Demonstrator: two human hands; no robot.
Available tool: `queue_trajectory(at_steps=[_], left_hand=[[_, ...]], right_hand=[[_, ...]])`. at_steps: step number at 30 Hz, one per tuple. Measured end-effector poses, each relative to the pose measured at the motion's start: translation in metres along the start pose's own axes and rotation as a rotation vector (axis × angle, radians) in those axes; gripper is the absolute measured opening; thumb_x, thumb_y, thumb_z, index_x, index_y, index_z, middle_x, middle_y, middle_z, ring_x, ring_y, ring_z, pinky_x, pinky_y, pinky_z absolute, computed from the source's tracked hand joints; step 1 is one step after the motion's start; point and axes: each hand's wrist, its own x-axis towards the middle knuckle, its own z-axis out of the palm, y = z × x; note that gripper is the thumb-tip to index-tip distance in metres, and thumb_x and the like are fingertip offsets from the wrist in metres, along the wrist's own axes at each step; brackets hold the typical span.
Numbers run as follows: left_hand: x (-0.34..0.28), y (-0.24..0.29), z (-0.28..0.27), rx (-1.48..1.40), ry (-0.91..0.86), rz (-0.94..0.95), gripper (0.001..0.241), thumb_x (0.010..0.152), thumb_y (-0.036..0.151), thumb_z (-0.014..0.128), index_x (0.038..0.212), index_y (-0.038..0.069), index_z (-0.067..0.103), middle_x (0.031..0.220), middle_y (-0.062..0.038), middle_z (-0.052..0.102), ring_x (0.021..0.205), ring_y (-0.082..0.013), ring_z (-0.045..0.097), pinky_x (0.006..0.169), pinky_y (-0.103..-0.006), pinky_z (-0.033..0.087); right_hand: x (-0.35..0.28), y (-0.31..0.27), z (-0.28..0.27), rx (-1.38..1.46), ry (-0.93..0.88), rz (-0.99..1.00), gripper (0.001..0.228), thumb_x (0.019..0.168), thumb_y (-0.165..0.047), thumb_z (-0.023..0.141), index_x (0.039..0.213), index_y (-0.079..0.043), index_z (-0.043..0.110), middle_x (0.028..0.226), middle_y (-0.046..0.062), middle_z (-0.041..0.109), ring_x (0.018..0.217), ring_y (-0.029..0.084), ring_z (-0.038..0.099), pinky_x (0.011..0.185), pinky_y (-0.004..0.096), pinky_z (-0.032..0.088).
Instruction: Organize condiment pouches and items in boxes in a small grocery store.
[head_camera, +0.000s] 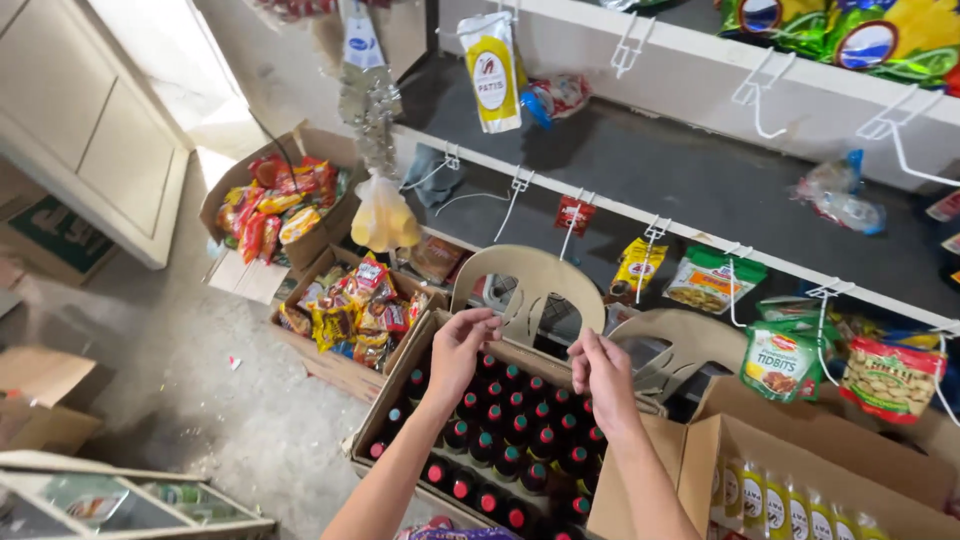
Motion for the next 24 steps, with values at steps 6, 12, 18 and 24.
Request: queue_trajectory(at_steps=[6, 12, 18, 24], left_hand=[[0.021, 0.034, -0.008, 0.03, 0.087, 0.139, 0.043, 0.096, -0.001, 0.053, 0.139, 0.001, 0.053, 0.117, -0.013, 0.075, 0.092, -0.0162, 0.073, 0.076, -0.0274, 0.054], [0.053, 0.101, -0.026, -0.114, 0.098, 0.173, 0.056, 0.098, 0.001, 0.054, 0.152, 0.004, 0.039, 0.133, -0.015, 0.065, 0.099, -0.0166, 0.072, 0.08, -0.0276, 0.06], [0.113, 0.124, -0.054, -0.072, 0.002, 0.213, 0.059, 0.097, 0.0, 0.056, 0.154, 0.004, 0.041, 0.134, -0.014, 0.066, 0.104, -0.0154, 0.069, 0.073, -0.0248, 0.053], [0.196, 0.158, -0.06, 0.156, 0.015, 0.269, 0.062, 0.094, 0.008, 0.064, 0.151, 0.006, 0.04, 0.133, -0.011, 0.066, 0.102, -0.0129, 0.065, 0.078, -0.0267, 0.055]], right_hand=[[0.04, -0.021, 0.017, 0.017, -0.112, -0.203, 0.04, 0.108, -0.034, 0.052, 0.089, 0.0, 0.064, 0.06, 0.0, 0.052, 0.049, 0.009, 0.047, 0.045, 0.025, 0.039], [0.054, -0.088, 0.06, -0.072, -0.117, -0.231, 0.041, 0.108, -0.036, 0.049, 0.093, -0.001, 0.065, 0.06, 0.001, 0.054, 0.047, 0.01, 0.05, 0.044, 0.025, 0.042], [0.09, -0.125, 0.116, -0.146, -0.087, -0.277, 0.038, 0.109, -0.034, 0.049, 0.101, -0.002, 0.067, 0.069, 0.003, 0.062, 0.054, 0.01, 0.057, 0.048, 0.023, 0.045], [0.148, -0.145, 0.165, -0.219, -0.038, -0.368, 0.029, 0.105, -0.03, 0.056, 0.115, -0.005, 0.068, 0.093, 0.004, 0.069, 0.076, 0.01, 0.066, 0.053, 0.025, 0.05]])
